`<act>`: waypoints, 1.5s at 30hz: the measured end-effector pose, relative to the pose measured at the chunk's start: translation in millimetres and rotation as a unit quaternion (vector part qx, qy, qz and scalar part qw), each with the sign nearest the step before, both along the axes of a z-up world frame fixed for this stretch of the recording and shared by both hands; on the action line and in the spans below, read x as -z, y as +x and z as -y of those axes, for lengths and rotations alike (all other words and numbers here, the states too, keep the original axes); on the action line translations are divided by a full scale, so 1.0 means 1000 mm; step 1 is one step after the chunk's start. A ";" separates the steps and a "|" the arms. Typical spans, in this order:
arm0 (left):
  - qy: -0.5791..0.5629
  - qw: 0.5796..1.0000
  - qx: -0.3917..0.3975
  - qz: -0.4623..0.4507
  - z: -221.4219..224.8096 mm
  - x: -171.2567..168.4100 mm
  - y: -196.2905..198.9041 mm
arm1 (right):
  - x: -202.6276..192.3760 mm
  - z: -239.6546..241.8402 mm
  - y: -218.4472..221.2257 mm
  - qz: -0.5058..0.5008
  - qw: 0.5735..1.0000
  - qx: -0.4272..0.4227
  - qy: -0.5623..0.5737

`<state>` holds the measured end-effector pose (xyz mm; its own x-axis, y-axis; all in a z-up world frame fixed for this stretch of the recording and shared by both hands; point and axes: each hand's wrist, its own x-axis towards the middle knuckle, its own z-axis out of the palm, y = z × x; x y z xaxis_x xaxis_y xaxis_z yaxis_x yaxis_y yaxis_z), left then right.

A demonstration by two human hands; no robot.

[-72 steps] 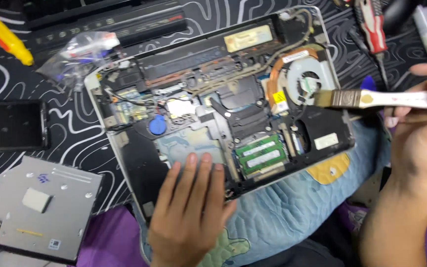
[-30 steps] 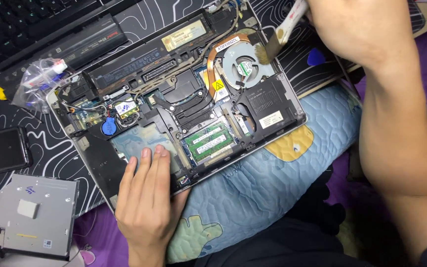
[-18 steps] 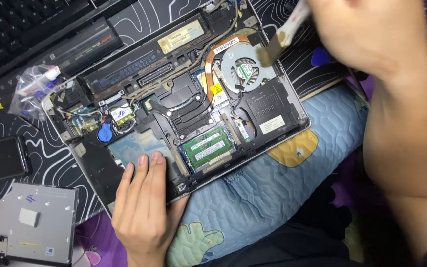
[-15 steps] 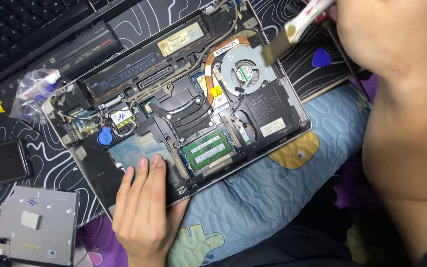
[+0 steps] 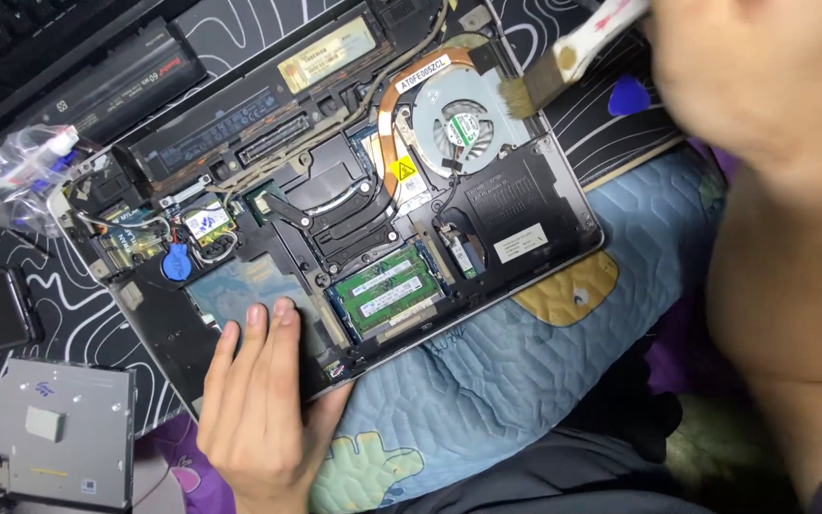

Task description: Repairing and cleaning the internal components of a laptop using a screwdriver and a brush

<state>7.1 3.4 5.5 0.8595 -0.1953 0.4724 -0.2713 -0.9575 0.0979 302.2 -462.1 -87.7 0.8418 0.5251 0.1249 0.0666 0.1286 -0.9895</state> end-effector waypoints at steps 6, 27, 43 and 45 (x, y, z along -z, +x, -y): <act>0.013 1.000 -0.001 0.002 0.001 0.003 -0.001 | -0.089 -0.063 -0.086 0.338 0.748 0.192 -0.538; 0.029 0.999 -0.018 -0.030 0.006 -0.004 0.000 | -0.086 -0.106 -0.177 0.093 0.936 0.312 -0.137; 0.035 0.999 -0.013 -0.013 0.005 -0.001 -0.001 | -0.059 -0.076 -0.186 0.038 0.959 0.269 -0.083; 0.032 0.999 -0.014 -0.007 0.003 -0.002 0.000 | -0.043 -0.054 -0.183 0.029 0.963 0.255 -0.080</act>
<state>7.4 0.1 7.6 0.8717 -0.2006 0.4472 -0.2430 -0.9692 0.0389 118.8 -408.2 -44.8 0.9895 0.0618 0.1309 0.1361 -0.0882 -0.9868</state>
